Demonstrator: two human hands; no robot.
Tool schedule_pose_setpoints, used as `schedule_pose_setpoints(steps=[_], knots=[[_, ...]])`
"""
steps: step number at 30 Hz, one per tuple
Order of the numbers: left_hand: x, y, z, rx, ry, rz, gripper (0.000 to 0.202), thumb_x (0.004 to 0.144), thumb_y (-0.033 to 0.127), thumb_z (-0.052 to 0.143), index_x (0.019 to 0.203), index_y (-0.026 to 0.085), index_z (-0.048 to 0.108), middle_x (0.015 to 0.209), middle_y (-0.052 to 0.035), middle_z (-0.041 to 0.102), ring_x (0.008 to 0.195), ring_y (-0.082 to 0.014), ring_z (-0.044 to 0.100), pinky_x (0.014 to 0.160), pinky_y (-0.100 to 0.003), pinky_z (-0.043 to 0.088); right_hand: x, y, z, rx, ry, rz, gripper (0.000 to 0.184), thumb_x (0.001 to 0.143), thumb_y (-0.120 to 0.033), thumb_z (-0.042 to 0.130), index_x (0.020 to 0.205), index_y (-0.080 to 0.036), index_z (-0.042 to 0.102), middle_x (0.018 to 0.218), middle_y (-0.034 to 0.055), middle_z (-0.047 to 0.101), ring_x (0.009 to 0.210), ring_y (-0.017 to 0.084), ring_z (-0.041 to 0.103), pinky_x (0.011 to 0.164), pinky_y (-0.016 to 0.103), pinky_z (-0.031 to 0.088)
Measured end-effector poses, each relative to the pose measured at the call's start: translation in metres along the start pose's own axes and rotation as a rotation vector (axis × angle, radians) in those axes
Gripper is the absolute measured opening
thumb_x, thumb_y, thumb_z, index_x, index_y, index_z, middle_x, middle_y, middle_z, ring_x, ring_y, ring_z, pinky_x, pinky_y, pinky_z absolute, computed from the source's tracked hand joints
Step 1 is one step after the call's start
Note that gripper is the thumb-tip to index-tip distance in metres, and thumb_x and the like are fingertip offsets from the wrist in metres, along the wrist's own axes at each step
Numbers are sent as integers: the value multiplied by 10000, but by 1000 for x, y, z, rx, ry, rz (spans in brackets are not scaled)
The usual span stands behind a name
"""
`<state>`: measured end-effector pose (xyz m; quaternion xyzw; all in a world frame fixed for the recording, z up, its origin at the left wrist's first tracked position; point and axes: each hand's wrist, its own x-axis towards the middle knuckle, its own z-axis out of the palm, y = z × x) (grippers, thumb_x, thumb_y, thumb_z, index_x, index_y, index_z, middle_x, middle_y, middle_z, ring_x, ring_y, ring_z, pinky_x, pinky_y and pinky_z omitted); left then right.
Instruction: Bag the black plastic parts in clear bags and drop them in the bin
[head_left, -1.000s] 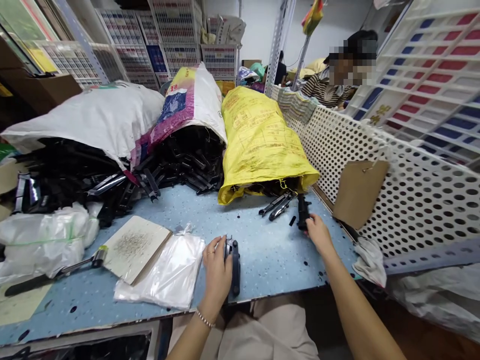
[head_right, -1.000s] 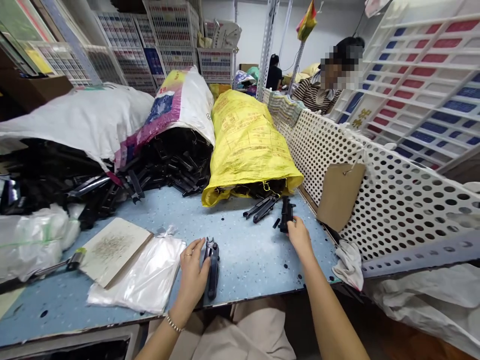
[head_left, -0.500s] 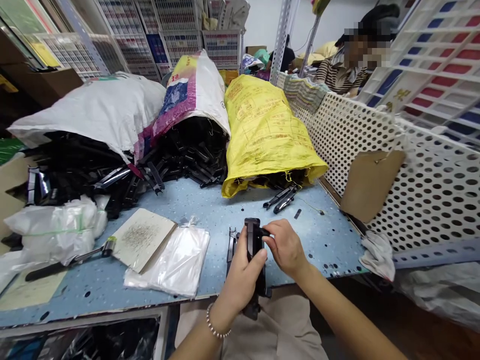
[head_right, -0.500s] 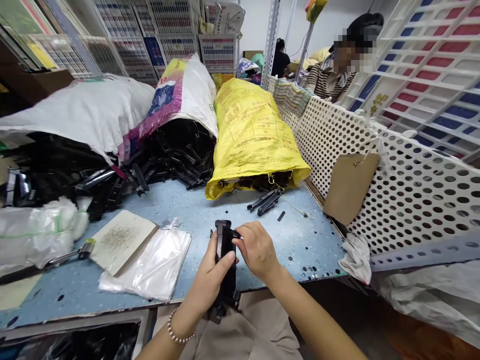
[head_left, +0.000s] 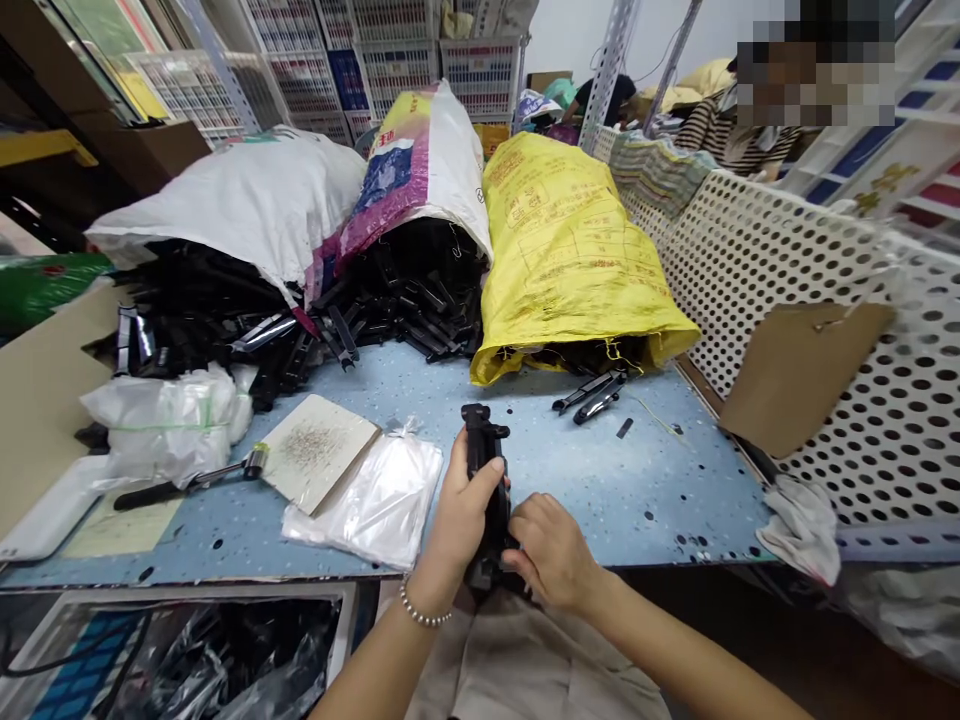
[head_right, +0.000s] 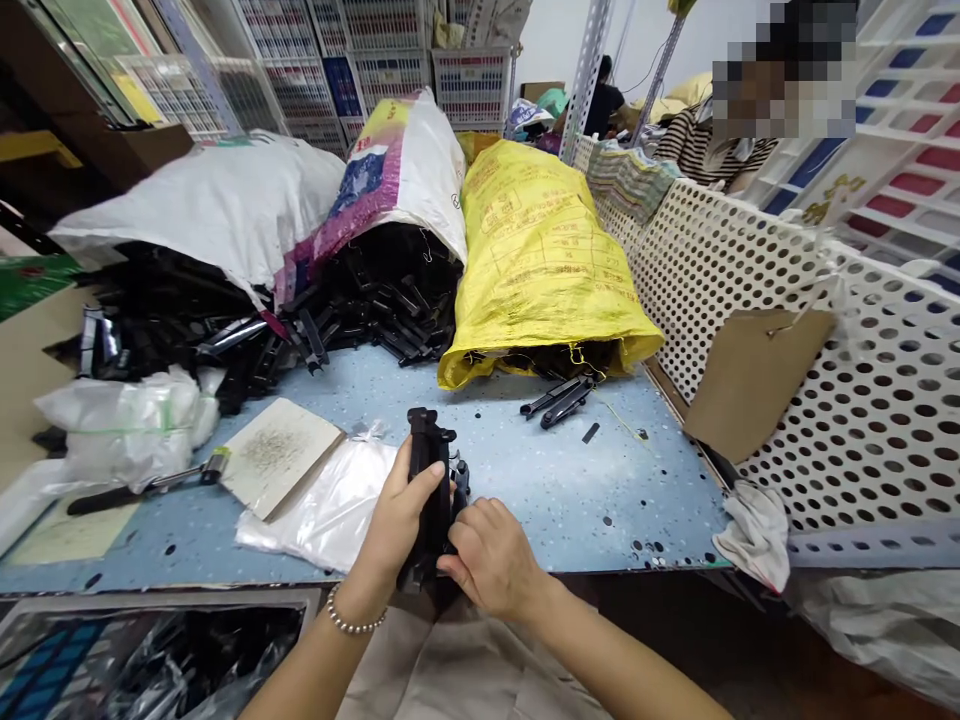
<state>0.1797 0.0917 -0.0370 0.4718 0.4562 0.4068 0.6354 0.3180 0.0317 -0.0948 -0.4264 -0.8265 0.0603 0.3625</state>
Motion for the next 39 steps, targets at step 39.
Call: schedule_pose_setpoints(steps=[39], knots=[[-14,-9,25,78,-112,7,709,832,507,558,1421,233,273,988,-82,639,791,-213,639,695,-322,525,43,42,-38,279,164,379,241,960,-394,337,869,-221,478,761,25,521,723,179,507,672,329,468]])
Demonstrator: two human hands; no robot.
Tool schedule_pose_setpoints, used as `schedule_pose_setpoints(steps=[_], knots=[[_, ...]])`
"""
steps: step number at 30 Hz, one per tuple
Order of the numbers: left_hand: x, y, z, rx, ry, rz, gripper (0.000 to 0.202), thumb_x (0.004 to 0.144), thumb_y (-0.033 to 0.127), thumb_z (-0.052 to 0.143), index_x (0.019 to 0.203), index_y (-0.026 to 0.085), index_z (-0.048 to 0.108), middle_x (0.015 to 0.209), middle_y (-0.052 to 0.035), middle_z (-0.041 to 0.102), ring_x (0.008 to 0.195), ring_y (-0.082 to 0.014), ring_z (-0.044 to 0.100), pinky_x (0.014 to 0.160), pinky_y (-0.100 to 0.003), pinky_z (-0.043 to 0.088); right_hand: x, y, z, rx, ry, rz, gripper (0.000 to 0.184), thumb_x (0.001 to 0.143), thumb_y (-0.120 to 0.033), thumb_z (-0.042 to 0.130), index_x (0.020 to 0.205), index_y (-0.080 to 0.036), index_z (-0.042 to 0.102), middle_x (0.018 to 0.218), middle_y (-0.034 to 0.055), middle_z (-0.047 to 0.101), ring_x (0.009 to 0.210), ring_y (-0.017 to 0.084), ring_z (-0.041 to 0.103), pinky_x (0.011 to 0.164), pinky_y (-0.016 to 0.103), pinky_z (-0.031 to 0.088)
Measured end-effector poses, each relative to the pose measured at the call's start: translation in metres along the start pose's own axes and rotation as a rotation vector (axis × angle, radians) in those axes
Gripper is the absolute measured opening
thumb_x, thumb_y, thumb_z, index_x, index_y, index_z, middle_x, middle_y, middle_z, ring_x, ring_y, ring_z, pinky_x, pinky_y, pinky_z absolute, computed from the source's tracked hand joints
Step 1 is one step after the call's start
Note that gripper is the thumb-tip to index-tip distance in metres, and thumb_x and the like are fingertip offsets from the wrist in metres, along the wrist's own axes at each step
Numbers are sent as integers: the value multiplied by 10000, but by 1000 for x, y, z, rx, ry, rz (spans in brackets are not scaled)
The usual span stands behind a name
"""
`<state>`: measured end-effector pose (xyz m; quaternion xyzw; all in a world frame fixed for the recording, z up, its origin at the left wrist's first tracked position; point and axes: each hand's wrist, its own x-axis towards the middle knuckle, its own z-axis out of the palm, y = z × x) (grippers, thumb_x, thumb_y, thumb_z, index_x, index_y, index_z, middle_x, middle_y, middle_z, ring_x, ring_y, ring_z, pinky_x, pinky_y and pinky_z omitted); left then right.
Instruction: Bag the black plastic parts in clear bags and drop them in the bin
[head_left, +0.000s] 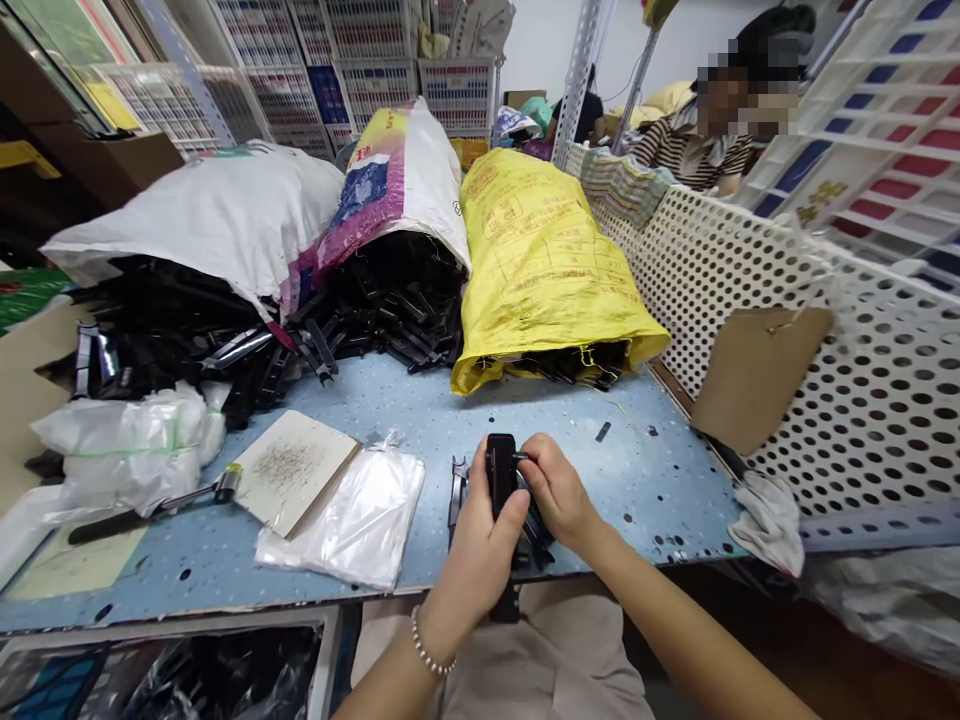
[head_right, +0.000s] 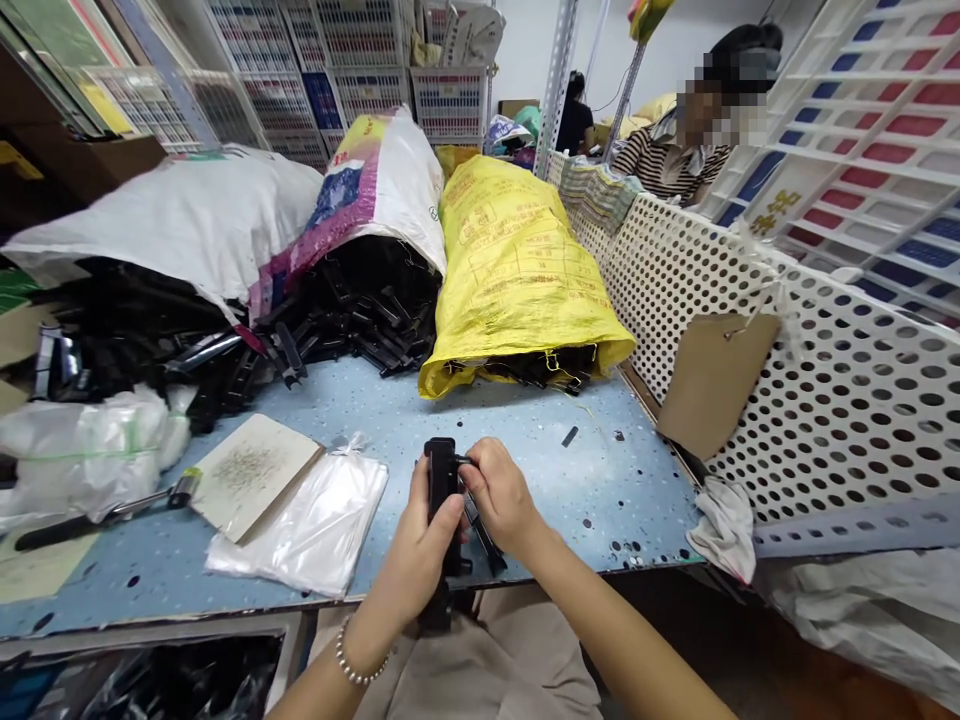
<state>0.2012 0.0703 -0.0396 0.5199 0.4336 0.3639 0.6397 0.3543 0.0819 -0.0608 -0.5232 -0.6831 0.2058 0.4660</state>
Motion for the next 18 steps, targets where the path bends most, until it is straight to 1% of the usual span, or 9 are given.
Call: schedule_pose_setpoints(steps=[2,4,5,8,11,13,15,16,18], knots=[[4,-1,-6,70,75,83,689,810,475,603,1393,231,328,1074,-98,619,866,-220,633,737,-315,518,-2,-3,10,197,-57,161,267,981,-378,269,875,-224,460,715,-4,499,650,150,501,612,287,461],[9,-1,-15,55,126,78,645,818,475,590,1366,235,349,1030,-74,622,820,-193,634,719,-300,520,-10,-7,17,260,-123,216,299,988,-380,234,888,-221,466,722,-7,510,641,142,508,604,277,457],[11,-1,-19,18,144,47,616,829,488,566,1348,231,357,955,-51,628,759,-176,633,686,-291,522,-16,-9,21,208,-154,168,303,982,-401,259,890,-217,481,749,6,531,675,152,518,629,291,457],[16,-1,-29,-123,182,-51,532,833,532,526,1240,202,430,723,12,597,615,-150,614,603,-269,520,-39,-14,35,-135,-204,-113,277,945,-423,386,873,-201,535,826,60,584,775,204,512,707,358,428],[18,-4,-42,-164,255,-39,491,797,536,569,1136,189,495,724,2,614,669,-170,642,671,-301,535,-49,-11,51,-346,-225,-224,278,956,-352,369,786,-200,528,751,53,574,717,196,495,663,342,408],[20,-11,-59,-78,326,-8,474,785,531,580,1102,183,525,801,-28,644,761,-204,657,750,-349,531,-38,1,51,-376,-238,-138,319,965,-344,351,717,-216,505,684,14,548,659,165,496,623,293,412],[24,-23,-79,102,397,16,432,800,509,559,1078,178,562,917,-70,664,912,-249,645,862,-404,495,-12,23,38,-421,-162,7,335,967,-353,346,703,-224,508,678,-1,541,650,149,507,623,263,424],[26,-30,-87,201,421,25,409,813,486,543,1080,177,575,995,-89,663,1005,-268,618,929,-425,457,5,37,27,-464,-78,86,319,967,-340,340,737,-223,527,721,11,556,684,154,520,652,270,434],[30,-48,-95,351,431,19,392,839,428,508,1129,174,577,1163,-117,624,1172,-286,531,1038,-444,359,42,67,1,-536,73,179,232,953,-309,359,943,-193,560,939,95,576,860,212,525,762,352,435]])
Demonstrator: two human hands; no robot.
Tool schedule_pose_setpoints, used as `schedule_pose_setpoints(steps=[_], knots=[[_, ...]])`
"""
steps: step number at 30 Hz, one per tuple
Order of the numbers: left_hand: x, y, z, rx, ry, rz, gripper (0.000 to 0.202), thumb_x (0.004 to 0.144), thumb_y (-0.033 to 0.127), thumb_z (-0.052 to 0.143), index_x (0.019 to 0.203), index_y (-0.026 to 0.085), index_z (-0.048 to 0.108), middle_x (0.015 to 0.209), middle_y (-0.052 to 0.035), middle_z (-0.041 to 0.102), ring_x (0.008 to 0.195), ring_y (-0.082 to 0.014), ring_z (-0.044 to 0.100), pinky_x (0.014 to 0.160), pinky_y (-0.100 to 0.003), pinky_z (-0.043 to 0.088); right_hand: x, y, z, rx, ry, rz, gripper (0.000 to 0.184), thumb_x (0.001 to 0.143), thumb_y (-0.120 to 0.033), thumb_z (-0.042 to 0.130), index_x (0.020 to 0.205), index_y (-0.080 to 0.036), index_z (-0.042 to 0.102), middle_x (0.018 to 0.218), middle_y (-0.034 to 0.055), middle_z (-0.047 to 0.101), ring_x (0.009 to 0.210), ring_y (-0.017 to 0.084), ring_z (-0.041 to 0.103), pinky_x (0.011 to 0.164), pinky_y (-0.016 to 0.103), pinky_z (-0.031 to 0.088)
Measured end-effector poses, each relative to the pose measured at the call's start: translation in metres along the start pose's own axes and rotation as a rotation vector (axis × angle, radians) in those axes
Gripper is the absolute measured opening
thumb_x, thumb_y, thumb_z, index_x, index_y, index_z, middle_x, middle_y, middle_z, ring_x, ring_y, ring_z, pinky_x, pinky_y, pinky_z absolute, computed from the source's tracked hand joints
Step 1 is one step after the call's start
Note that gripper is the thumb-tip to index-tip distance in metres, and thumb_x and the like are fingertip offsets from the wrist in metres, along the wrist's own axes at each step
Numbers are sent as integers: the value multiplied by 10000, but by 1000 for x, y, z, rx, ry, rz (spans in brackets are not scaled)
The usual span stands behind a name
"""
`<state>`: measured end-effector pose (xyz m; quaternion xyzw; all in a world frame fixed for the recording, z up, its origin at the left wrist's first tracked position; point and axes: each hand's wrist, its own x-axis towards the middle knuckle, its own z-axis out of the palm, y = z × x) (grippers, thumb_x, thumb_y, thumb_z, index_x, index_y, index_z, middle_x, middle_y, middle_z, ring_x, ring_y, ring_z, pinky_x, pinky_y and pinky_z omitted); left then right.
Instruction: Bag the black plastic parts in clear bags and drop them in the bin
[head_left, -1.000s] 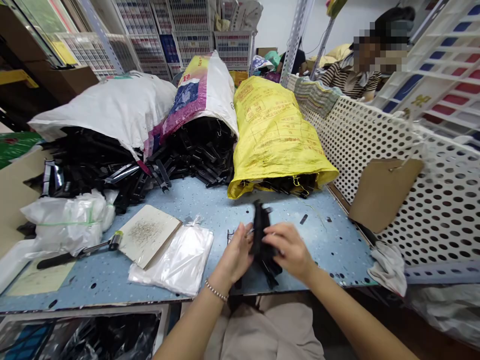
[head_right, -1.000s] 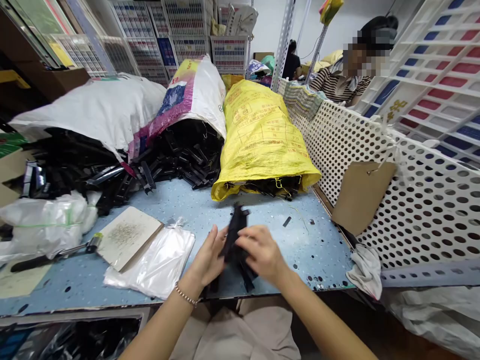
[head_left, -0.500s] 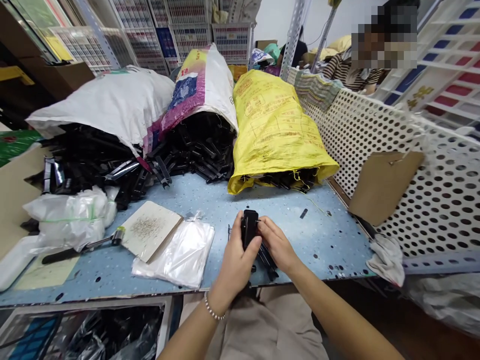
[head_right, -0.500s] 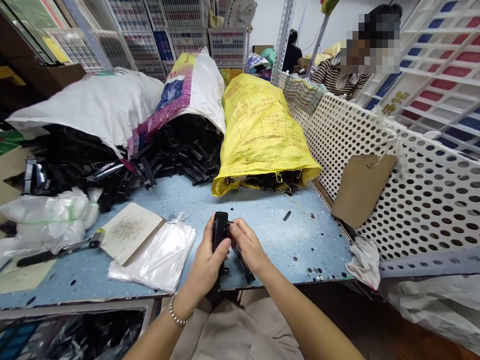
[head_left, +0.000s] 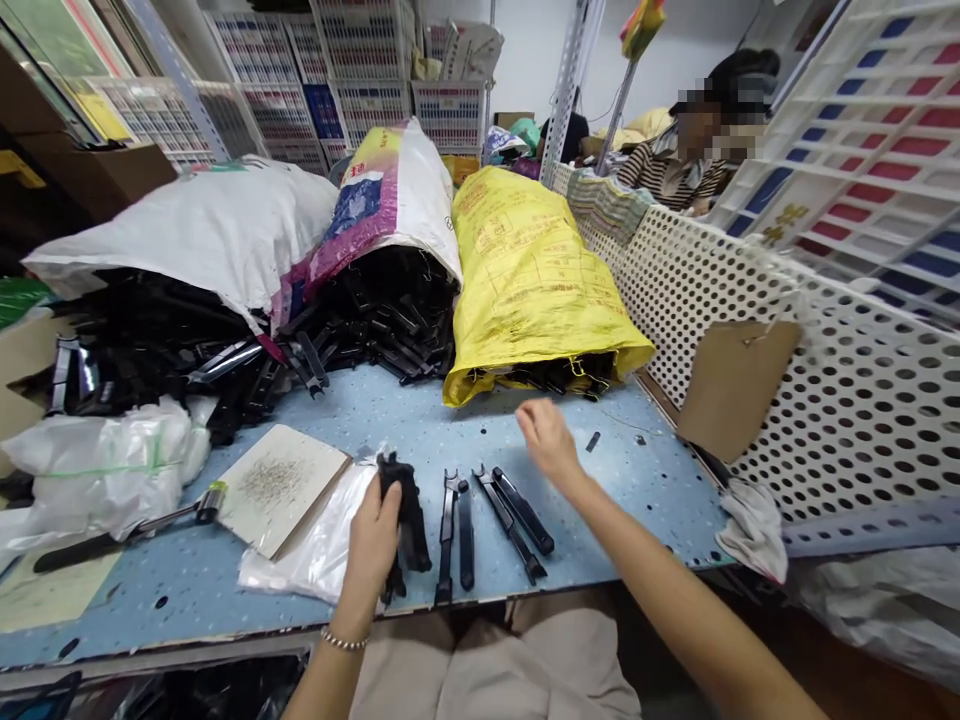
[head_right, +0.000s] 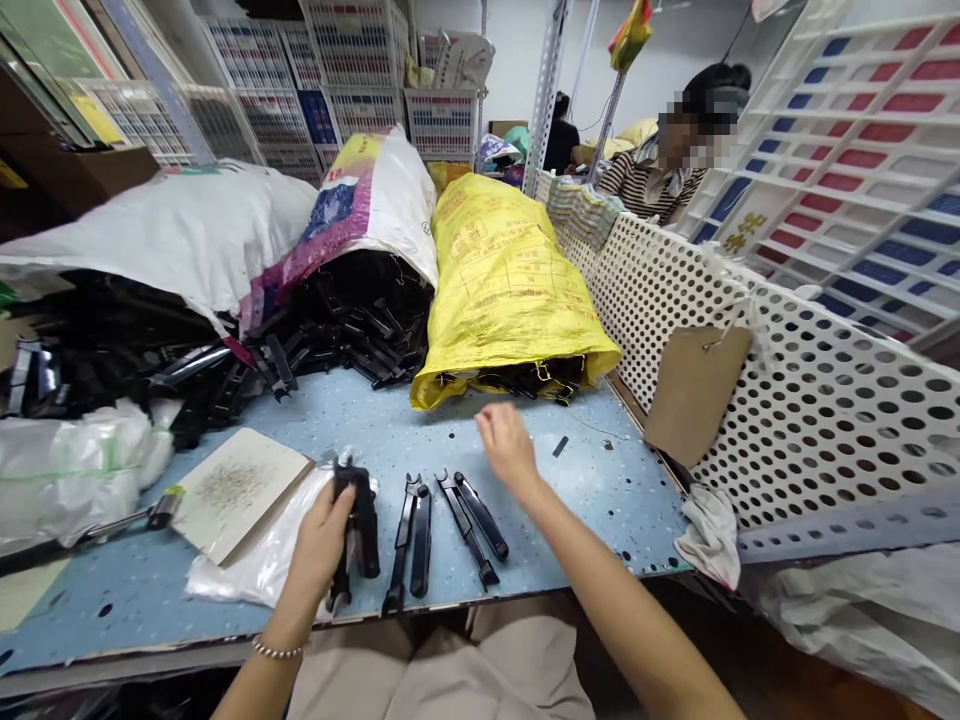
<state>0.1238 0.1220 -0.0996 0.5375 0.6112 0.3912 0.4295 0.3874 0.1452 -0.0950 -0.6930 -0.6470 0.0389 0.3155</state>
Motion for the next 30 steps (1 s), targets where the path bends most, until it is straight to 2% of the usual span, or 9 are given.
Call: schedule_pose_setpoints(steps=[4,7,11,14,17,19,22,26,30], knots=[[-3,-23,27,135,-60,58,440,854,321,461,1255,149,518,1323,-154,525,1287,-288,426,1099,-467,277,65,54,-12,-66,140,146,250,868,-211,479,1088,-119,551,1137,228,501,1044,323,463,839,481,400],[-10,-27,39,178,-56,132,458,835,307,488,1270,169,516,1306,-155,525,1269,-303,431,1078,-505,304,71,74,-23,-52,174,137,227,853,-192,479,1043,-118,577,1093,213,519,1021,317,496,838,473,430],[-17,-11,33,46,-20,148,456,834,370,523,1257,199,521,1270,-138,533,1212,-289,474,1036,-494,364,23,67,-39,-9,244,65,269,903,-247,423,1134,-165,532,1118,155,514,1066,276,517,892,439,458],[-22,17,40,-255,-181,29,485,827,447,558,1250,213,517,1248,-129,551,1134,-253,545,997,-426,413,-40,31,-42,88,230,-125,312,913,-234,440,1223,-222,482,1151,128,534,1113,261,516,931,438,462],[-26,47,59,-574,-409,-170,645,804,513,587,1350,233,389,1173,-130,597,1024,-237,611,886,-393,482,-92,-16,-44,193,18,-510,417,917,-176,448,1325,-250,415,1189,111,555,1128,233,519,941,396,469],[-30,61,67,-608,-450,-204,633,793,484,613,1333,230,399,1039,-89,637,908,-213,634,821,-359,501,-106,-37,-48,277,-138,-674,459,913,-328,499,1352,-246,395,1172,106,576,1113,250,527,951,416,463],[-41,71,70,-541,-472,-153,534,794,403,625,1271,230,460,907,-29,637,819,-188,624,772,-315,508,-95,-43,-53,393,-77,-495,529,908,-516,422,1332,-202,388,1137,126,568,1050,268,539,890,449,478],[-60,75,70,-504,-559,-138,631,841,427,556,1389,235,310,892,-36,622,744,-184,612,682,-314,527,-58,-31,-41,269,158,-282,288,957,-413,336,1013,-202,525,899,84,559,846,229,522,747,401,458],[-56,72,65,-417,-398,-81,677,836,422,565,1413,218,277,994,-75,600,763,-184,610,659,-302,529,-46,-35,-22,283,91,-248,316,974,-399,290,801,-219,484,730,32,505,713,197,485,655,348,413]])
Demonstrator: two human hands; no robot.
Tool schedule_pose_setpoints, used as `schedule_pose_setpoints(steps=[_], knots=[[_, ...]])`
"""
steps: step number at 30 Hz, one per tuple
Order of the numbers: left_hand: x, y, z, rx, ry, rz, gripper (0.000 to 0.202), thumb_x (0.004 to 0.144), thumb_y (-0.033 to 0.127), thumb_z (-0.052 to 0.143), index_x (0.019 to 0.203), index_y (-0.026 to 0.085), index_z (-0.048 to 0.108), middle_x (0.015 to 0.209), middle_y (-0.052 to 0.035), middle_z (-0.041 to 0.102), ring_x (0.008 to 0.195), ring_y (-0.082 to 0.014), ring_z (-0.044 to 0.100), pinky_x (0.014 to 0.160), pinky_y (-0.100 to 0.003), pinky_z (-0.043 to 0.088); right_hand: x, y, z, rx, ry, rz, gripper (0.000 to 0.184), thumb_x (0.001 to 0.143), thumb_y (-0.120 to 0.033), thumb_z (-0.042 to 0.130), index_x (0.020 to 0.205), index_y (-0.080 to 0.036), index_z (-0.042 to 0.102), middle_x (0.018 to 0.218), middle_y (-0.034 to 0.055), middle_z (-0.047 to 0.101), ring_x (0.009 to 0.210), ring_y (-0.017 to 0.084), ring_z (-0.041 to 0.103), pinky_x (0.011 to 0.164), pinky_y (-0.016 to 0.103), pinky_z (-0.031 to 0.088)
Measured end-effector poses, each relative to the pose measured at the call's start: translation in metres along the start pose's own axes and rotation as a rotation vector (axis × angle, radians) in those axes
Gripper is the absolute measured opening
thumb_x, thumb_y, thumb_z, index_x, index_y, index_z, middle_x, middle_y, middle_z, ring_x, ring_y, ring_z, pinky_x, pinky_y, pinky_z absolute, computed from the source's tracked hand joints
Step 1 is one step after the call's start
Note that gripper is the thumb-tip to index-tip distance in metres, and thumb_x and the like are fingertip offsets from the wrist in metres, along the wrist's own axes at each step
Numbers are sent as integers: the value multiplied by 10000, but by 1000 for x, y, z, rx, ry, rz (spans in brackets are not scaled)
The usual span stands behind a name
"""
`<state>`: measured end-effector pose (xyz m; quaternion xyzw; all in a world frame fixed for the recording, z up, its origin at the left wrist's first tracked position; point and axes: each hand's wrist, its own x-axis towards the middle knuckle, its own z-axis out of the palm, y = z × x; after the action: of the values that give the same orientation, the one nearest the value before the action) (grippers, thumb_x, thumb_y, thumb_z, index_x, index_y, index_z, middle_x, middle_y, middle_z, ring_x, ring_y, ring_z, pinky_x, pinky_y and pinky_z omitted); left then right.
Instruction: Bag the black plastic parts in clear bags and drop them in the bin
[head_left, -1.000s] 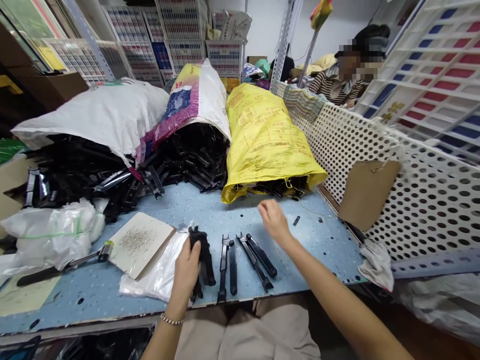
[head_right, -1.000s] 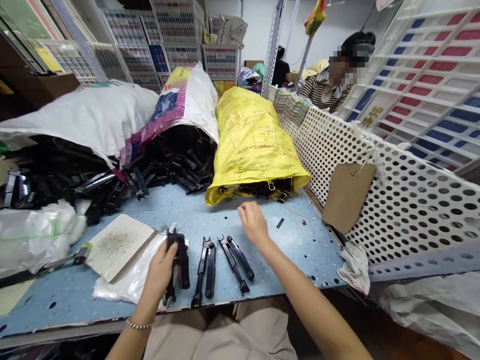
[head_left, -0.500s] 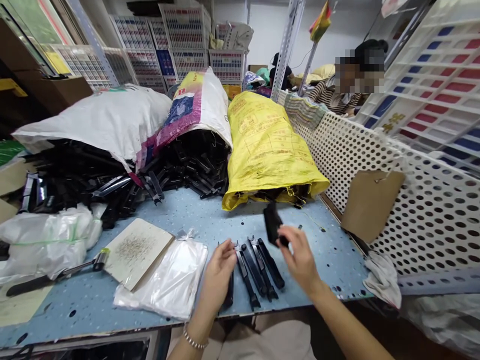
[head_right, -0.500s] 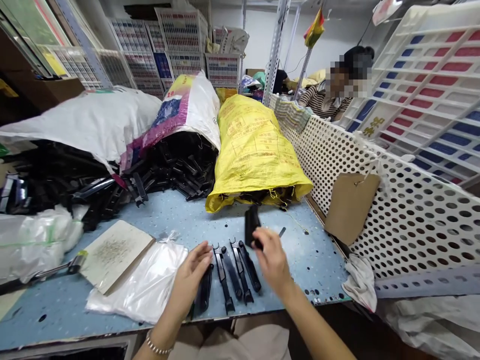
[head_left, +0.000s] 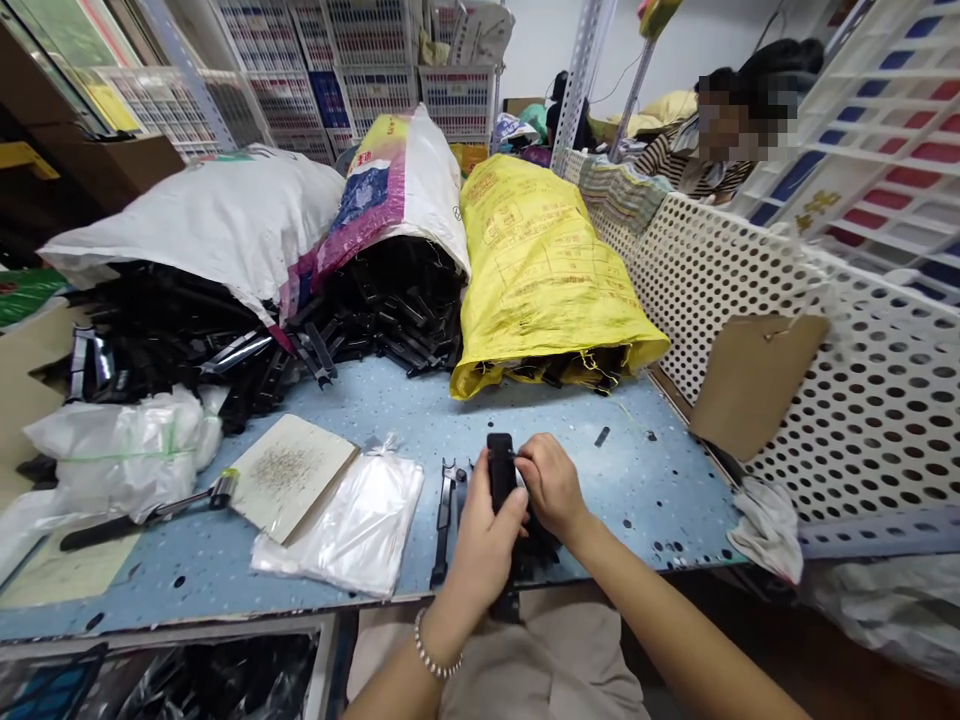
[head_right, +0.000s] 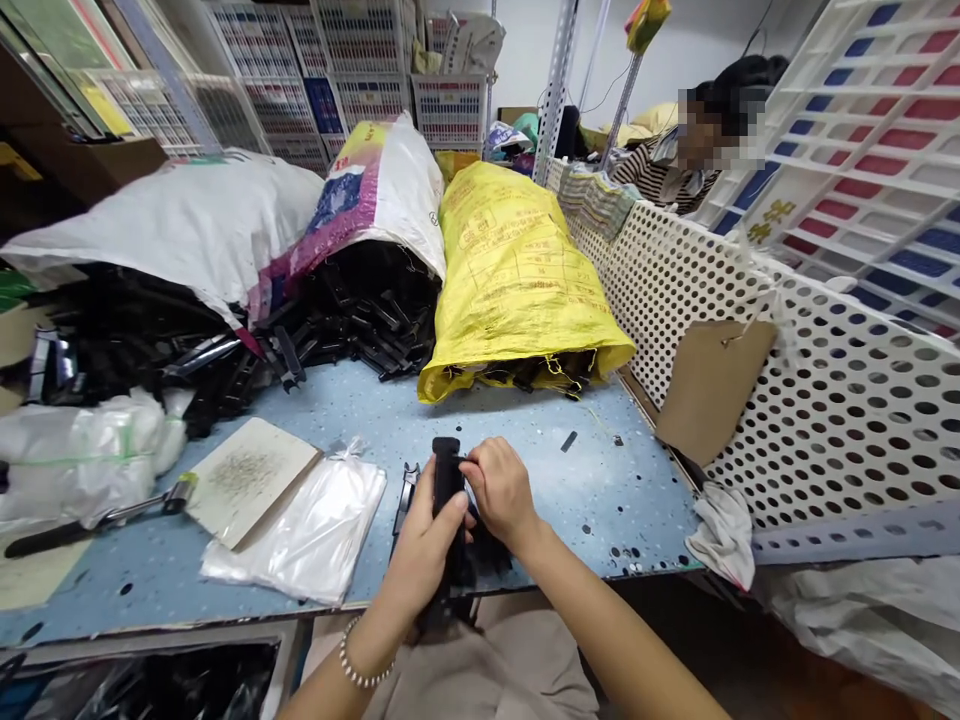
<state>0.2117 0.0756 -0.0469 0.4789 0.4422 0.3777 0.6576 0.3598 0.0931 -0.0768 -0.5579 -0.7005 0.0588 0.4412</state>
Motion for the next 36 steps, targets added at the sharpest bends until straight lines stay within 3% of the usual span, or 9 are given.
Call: schedule_pose_setpoints(steps=[7,12,14,18,22,25,30,33,36], knots=[[22,8,-37,-45,197,-17,515,818,482,546,1232,180,493,912,-55,630,820,-211,634,718,-317,521,-46,-34,33,35,-132,-257,311,957,-450,328,927,-207,519,841,58,567,784,212,484,718,382,396],[22,5,-60,250,378,167,453,853,421,497,1252,208,498,1127,-70,595,1119,-241,532,995,-376,403,-39,-33,50,176,-253,19,254,966,-373,338,823,-223,485,713,8,545,657,166,491,624,300,412],[23,2,-80,438,432,187,451,857,432,478,1236,189,516,1141,-93,581,1156,-273,501,1035,-432,360,-13,-10,34,142,-266,275,255,947,-404,377,808,-232,505,716,-2,562,658,159,516,628,278,424],[29,-25,-105,635,410,136,437,877,398,420,1226,157,523,1212,-137,568,1202,-304,480,1056,-495,332,56,70,-25,-102,93,640,252,913,-387,390,983,-181,518,1063,145,554,1034,277,477,869,414,374],[38,-65,-88,645,378,169,466,854,266,426,1298,134,469,1300,-163,526,1269,-291,443,1083,-490,322,94,135,-61,-133,298,832,482,809,-335,526,1194,-61,430,1295,284,402,1234,387,316,974,516,253],[39,-74,-79,648,339,235,495,827,226,462,1316,153,464,1286,-160,523,1261,-299,441,1070,-525,333,92,151,-71,-30,369,885,525,750,-333,573,1188,-65,466,1228,250,500,1191,366,403,985,483,285],[22,-48,-68,524,351,301,426,867,327,479,1270,190,514,1282,-139,505,1212,-275,476,1045,-497,378,39,112,-67,224,526,886,525,826,-451,356,1258,-163,435,1153,125,584,1014,256,562,855,425,455],[17,-30,-37,228,124,215,469,879,425,500,1301,221,486,1289,-119,529,1171,-244,534,1028,-430,416,-15,53,-43,727,538,871,475,805,-505,411,1166,-216,523,998,71,655,812,211,617,741,394,516],[20,-19,-5,-134,-98,82,617,904,528,413,1426,221,293,1328,-135,524,1205,-257,526,994,-422,452,-55,-3,-17,1133,239,935,386,831,-502,475,1090,-232,572,963,66,672,855,238,617,772,428,505]])
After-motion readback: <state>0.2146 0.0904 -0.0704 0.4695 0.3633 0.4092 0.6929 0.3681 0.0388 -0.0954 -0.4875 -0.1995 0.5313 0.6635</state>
